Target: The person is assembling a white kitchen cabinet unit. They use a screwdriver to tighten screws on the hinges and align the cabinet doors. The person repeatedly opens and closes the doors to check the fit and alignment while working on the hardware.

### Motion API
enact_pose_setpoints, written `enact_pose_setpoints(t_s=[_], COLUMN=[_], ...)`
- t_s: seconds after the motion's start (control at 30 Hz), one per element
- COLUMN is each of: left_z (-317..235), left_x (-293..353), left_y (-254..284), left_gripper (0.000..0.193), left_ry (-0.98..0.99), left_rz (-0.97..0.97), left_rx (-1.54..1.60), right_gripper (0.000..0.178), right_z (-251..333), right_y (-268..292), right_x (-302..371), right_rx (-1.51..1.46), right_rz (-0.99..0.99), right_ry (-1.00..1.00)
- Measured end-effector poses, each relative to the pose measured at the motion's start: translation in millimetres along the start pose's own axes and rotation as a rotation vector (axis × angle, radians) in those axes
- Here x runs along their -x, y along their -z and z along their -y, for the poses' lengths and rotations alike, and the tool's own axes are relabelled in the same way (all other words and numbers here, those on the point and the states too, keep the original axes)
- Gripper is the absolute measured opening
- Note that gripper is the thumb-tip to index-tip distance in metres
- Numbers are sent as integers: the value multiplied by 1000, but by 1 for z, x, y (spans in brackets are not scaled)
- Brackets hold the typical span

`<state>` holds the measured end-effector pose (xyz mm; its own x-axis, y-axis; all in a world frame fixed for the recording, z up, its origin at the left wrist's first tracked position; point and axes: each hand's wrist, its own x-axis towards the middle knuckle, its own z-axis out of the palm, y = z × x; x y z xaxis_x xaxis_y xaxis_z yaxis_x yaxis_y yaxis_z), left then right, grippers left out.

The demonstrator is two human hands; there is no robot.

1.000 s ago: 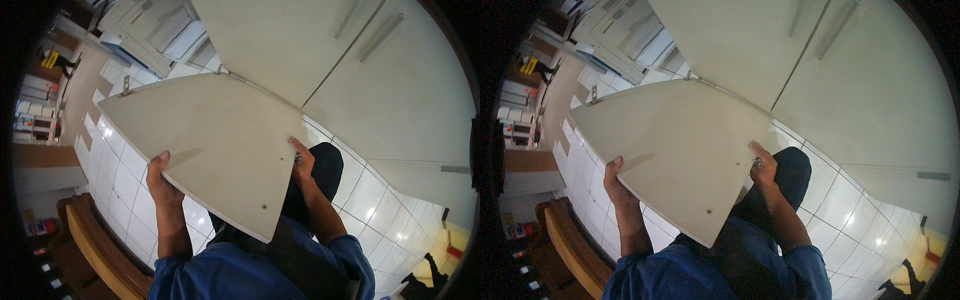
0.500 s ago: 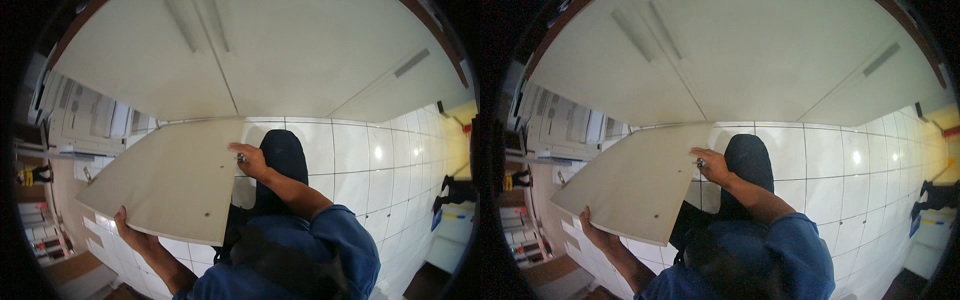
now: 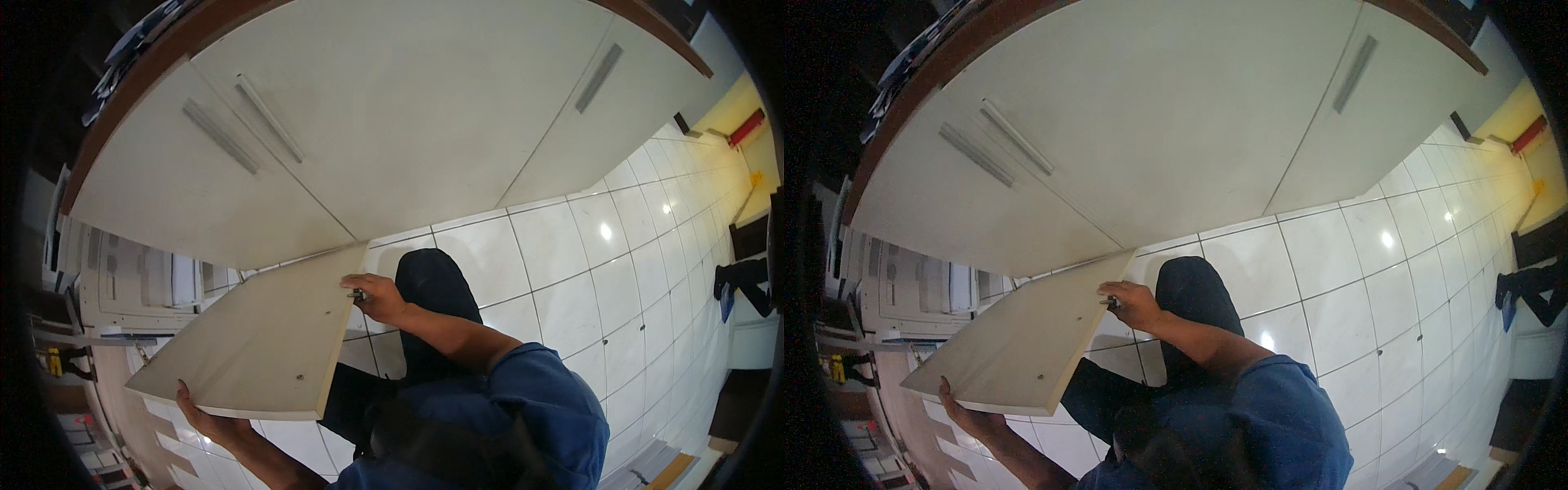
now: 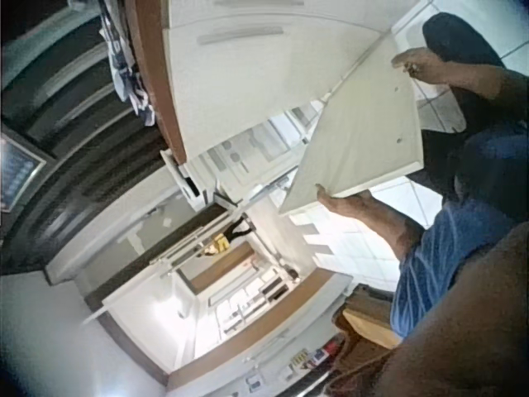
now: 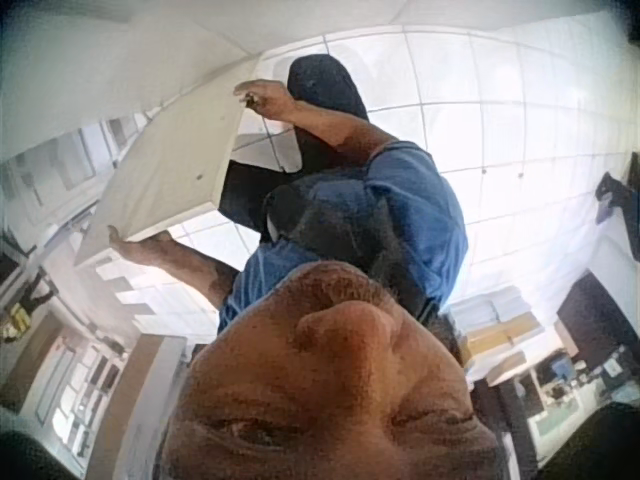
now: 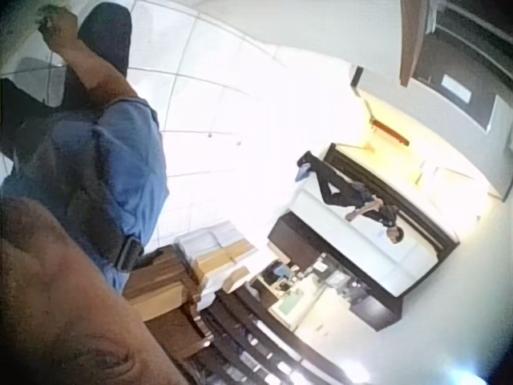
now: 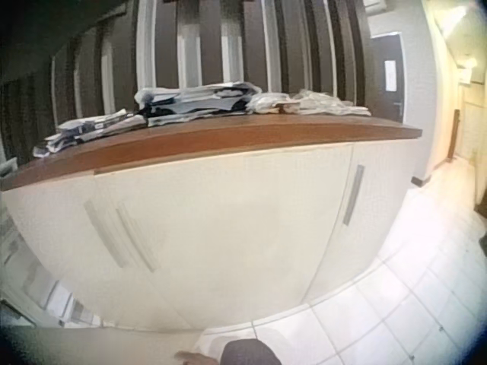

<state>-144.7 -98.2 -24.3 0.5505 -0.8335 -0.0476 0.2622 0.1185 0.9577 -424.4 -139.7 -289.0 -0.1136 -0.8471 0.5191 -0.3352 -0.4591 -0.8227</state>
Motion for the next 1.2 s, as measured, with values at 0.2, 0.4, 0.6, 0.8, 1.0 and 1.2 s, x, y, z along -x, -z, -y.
enact_pose_setpoints(t_s=[0.2,0.4,0.6,0.8,1.0,1.2], left_z=[-4,-8,-2,-4,-4,-5], left_x=[3,-3,-5,-8,-14,-16], left_y=[-17,-15,-13,-16,-26,-27], left_gripper=[64,66,66,64,53,50], left_ry=[-25,-13,-20,-36,-83,-61], left_rz=[-59,2,36,39,38,22], left_rx=[-29,6,75,78,80,69], right_gripper=[48,45,43,44,41,41], right_z=[-3,-10,-22,-11,-13,-22], right_y=[2,-2,-2,8,11,8], right_x=[5,9,13,5,1,2], right_rx=[30,-65,-91,-46,-65,-43], right_rz=[-53,-71,-39,43,44,-16], right_ry=[-125,-167,-152,-212,-263,-134])
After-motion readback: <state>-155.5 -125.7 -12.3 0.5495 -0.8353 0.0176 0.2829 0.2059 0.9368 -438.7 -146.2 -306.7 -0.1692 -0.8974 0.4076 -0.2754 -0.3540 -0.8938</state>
